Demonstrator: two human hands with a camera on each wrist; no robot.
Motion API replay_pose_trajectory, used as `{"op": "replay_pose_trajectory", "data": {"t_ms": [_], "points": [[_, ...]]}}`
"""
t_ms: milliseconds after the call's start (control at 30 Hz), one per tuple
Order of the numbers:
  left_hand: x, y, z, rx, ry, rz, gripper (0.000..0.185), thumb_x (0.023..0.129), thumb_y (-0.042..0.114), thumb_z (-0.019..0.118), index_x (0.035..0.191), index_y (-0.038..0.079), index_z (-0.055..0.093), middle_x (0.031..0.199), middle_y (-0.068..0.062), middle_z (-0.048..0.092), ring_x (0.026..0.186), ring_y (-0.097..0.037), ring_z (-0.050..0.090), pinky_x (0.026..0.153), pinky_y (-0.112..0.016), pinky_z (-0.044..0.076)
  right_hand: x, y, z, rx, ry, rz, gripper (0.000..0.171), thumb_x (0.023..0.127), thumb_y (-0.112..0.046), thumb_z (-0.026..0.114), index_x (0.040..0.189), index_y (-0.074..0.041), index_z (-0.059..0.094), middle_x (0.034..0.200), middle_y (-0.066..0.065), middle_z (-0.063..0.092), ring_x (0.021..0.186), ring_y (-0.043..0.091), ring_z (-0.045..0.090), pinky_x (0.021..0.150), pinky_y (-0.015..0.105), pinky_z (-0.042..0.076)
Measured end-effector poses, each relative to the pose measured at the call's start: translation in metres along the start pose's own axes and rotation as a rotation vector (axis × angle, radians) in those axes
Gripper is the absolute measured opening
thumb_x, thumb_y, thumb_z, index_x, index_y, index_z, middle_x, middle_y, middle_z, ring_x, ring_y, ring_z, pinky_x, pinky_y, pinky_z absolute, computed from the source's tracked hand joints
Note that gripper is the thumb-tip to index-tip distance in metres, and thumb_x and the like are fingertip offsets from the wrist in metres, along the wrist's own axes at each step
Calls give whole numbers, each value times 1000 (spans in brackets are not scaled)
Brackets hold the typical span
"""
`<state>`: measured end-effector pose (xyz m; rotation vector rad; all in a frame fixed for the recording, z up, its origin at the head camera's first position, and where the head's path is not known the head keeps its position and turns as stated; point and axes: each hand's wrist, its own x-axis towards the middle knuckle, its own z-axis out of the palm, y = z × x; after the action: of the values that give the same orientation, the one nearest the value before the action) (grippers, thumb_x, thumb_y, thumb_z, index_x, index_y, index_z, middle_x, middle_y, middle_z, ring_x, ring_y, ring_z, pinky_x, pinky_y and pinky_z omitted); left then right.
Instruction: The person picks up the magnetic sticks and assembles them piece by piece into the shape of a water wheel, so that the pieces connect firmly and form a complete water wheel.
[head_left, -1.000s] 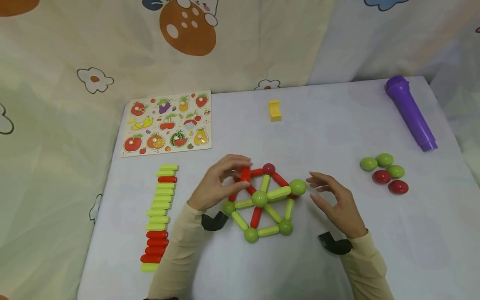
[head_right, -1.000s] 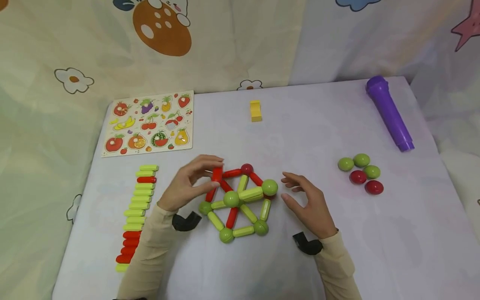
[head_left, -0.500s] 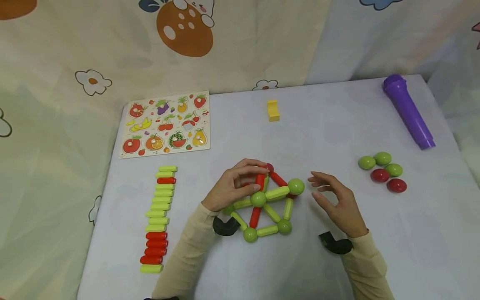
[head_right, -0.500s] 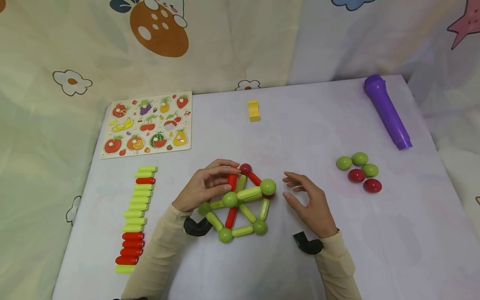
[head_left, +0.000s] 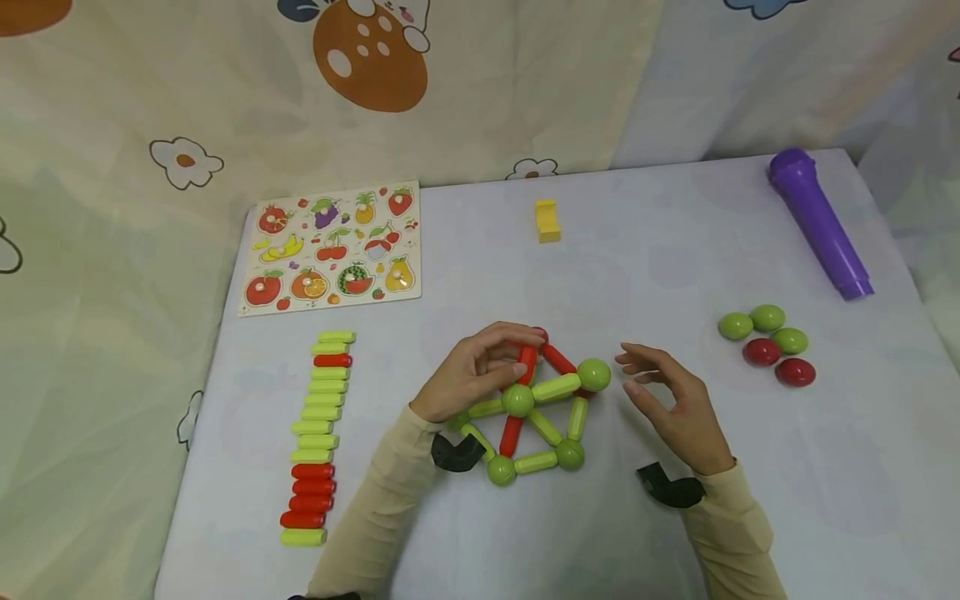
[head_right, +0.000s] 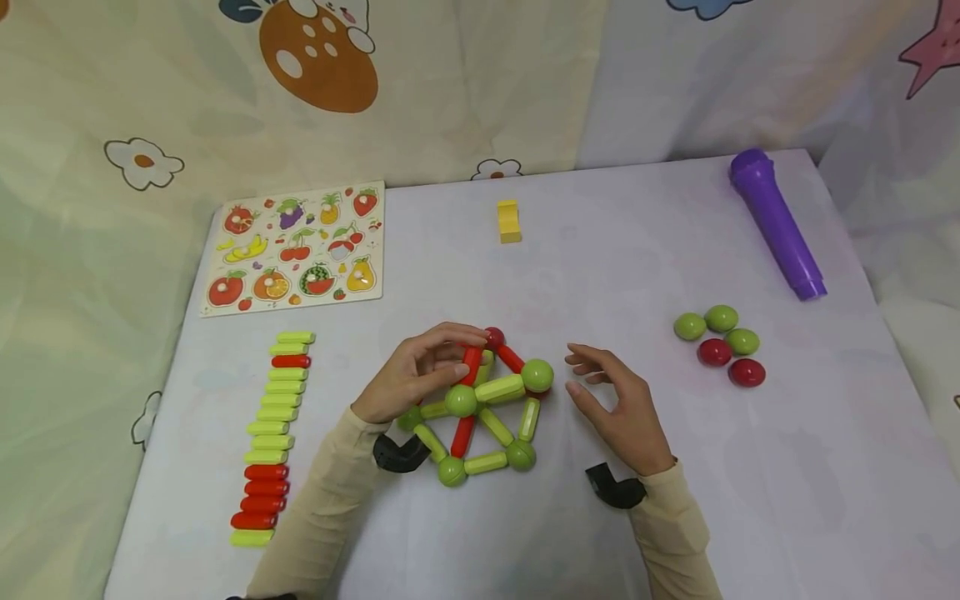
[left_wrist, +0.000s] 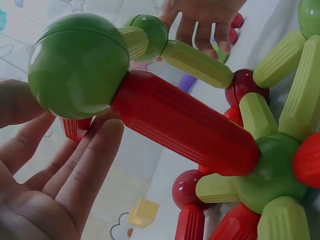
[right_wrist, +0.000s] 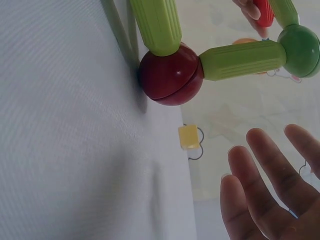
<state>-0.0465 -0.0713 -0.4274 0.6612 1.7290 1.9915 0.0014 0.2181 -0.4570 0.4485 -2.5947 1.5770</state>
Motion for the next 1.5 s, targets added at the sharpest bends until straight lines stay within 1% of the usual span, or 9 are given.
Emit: {"op": "replay_pose_trajectory", "data": {"t_ms": [233,367,467,600,767,967,1200,1367,1500], "points": [[-4,5,-6,152,83,-20,38,96,8,56,133,7,51,139,-5,48,117,-35,56,95,-37,49,-1,2,-1,16,18,-9,51,84,9,65,132,-3,53,115,11,64,100,13,60,86,17,45],[-20,10,-39,747,421,-69,41,95,23,60,133,8,52,134,-10,50,116,-34,54,92,-45,48,-3,2,-1,29,31,-5,50,84,11,63,131,0,53,114,13,64,99,14,60,86,17,44],[-38,10,-76,1198,707,-337,52,91,32,65,132,3,52,128,-23,50,111,-42,51,87,-53,45,-2,-7,-2,31,32,-1,47,85,12,61,130,3,53,112,18,63,98,14,60,86,17,44],[-57,5,-115,1339,798,-702,64,87,38,68,133,-2,48,125,-35,47,109,-52,46,89,-60,38,0,-16,-3,22,28,6,45,85,13,60,129,5,53,111,20,63,96,17,60,86,17,44],[-66,-3,-131,1286,739,-784,45,86,23,70,121,-2,56,116,-32,53,103,-50,50,87,-60,39,-1,-1,-3,11,25,13,48,85,10,62,131,0,53,113,12,64,98,14,60,86,17,45],[-62,4,-118,1212,722,-493,33,88,18,69,115,1,62,115,-25,55,101,-42,52,84,-56,43,1,3,-6,5,38,-13,46,86,8,63,130,-4,56,111,11,65,97,12,61,86,18,45],[-41,46,-28,426,350,-8,41,93,23,63,129,7,53,130,-7,52,109,-24,57,96,-44,45,19,-40,-12,-47,152,-253,32,88,-10,68,117,4,64,104,15,66,97,10,60,87,17,45],[-26,62,34,109,73,100,46,94,20,62,134,4,45,131,-12,50,108,-23,60,93,-41,50,33,-89,5,-58,123,-597,44,94,-32,62,106,10,66,100,21,64,95,20,57,91,19,43],[-17,65,52,48,43,106,48,93,22,63,135,7,44,131,-10,52,106,-22,63,88,-41,53,46,-110,15,-74,12,-745,35,96,-26,58,105,6,68,101,15,65,88,25,55,83,24,44]]}}
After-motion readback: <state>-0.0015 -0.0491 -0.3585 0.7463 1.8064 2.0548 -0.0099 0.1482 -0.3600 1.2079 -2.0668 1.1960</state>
